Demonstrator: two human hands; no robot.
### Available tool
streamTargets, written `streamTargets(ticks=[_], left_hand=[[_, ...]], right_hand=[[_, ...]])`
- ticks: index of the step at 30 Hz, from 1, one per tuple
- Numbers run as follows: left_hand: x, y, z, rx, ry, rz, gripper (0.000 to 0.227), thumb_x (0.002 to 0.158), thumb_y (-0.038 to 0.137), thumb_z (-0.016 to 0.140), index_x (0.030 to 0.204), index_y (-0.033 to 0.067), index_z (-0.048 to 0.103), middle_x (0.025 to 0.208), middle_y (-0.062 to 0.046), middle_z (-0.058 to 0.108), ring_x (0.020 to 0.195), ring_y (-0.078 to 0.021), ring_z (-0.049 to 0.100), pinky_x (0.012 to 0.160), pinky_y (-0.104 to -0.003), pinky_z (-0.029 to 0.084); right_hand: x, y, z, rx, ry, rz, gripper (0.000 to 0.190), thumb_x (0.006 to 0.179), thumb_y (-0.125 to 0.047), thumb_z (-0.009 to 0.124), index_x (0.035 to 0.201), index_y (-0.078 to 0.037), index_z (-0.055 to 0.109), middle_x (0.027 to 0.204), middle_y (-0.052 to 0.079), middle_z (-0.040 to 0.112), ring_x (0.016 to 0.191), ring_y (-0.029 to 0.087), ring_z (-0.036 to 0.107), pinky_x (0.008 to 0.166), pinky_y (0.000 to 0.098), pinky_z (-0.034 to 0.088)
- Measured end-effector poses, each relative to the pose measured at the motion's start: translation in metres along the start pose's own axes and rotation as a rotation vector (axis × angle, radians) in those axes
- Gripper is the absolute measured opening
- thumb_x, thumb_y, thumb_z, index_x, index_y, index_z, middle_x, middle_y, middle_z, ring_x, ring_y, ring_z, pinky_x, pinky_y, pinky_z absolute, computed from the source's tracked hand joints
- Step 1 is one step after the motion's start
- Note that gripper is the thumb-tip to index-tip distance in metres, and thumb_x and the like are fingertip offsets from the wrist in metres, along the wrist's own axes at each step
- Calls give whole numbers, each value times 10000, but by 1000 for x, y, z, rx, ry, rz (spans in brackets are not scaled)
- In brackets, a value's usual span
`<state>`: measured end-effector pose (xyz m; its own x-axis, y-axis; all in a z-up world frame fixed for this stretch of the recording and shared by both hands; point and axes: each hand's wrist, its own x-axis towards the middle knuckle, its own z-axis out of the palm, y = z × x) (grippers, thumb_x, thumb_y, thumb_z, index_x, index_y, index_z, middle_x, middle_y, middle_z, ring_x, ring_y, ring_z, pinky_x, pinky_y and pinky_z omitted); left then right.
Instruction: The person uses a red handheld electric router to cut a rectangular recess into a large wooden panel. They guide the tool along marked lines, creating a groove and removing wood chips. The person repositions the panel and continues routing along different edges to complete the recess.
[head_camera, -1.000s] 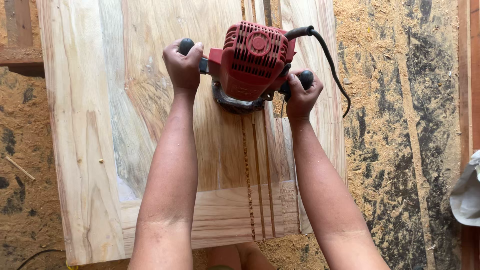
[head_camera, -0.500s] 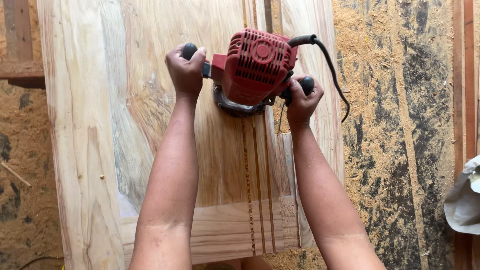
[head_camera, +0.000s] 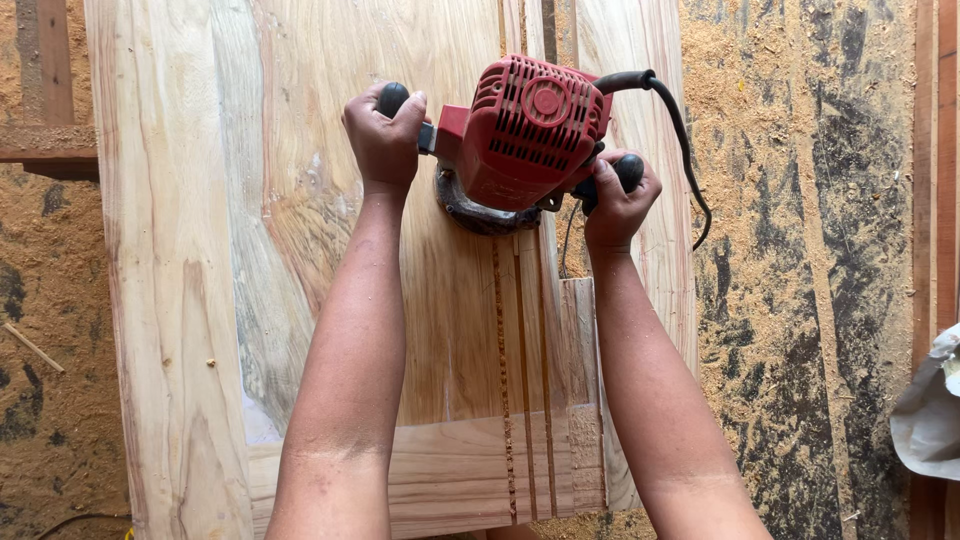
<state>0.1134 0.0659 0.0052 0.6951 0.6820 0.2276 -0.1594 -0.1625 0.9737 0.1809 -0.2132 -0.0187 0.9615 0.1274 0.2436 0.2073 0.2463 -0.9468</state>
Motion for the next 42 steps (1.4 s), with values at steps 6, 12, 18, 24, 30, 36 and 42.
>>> streamTargets(ticks=[6,12,18,24,30,36,42], left_hand=[[10,-6,3,0,7,48,264,866,120,698,660,4,580,585,-30,594,554,-97,604,538,-280,497],[26,-11,6,-13,-6,44,268,868,137,688,650,19,587,577,-20,627,542,-95,632,530,-279,509],[42,-16,11,-15,0,79,265,874,136,695,662,17,588,578,-21,623,545,-94,638,530,-280,517],[57,-21,15,-20,-3,79,311,882,133,699,637,16,547,567,-31,587,533,-104,609,521,-284,488],[73,-24,19,-5,-3,126,264,867,148,683,637,44,605,569,-16,650,534,-92,664,535,-268,536],[84,-30,23,-26,1,104,267,869,151,689,648,31,597,573,-27,647,537,-102,653,530,-271,523],[92,-34,25,-51,-3,120,271,881,154,702,671,21,594,587,-40,643,552,-110,662,551,-279,535]], right_hand=[[9,6,2,17,5,-1,103,939,-77,699,899,3,648,779,44,646,694,115,632,666,256,551],[26,13,8,22,4,-43,98,944,-61,695,905,17,650,799,51,642,715,123,623,684,258,536],[40,19,13,78,13,21,116,913,-88,707,873,0,643,756,42,641,649,132,644,606,281,565],[54,31,14,2,52,-54,141,974,-77,740,930,9,637,830,49,635,732,131,620,703,275,552],[69,35,20,76,9,7,160,923,-116,737,863,-10,634,767,47,651,669,146,667,633,298,591],[81,40,22,14,10,-64,178,967,-100,754,885,4,634,806,48,636,721,128,629,697,281,559],[89,43,24,17,12,-56,173,942,-114,746,870,-1,636,775,40,639,686,128,638,656,274,559]])
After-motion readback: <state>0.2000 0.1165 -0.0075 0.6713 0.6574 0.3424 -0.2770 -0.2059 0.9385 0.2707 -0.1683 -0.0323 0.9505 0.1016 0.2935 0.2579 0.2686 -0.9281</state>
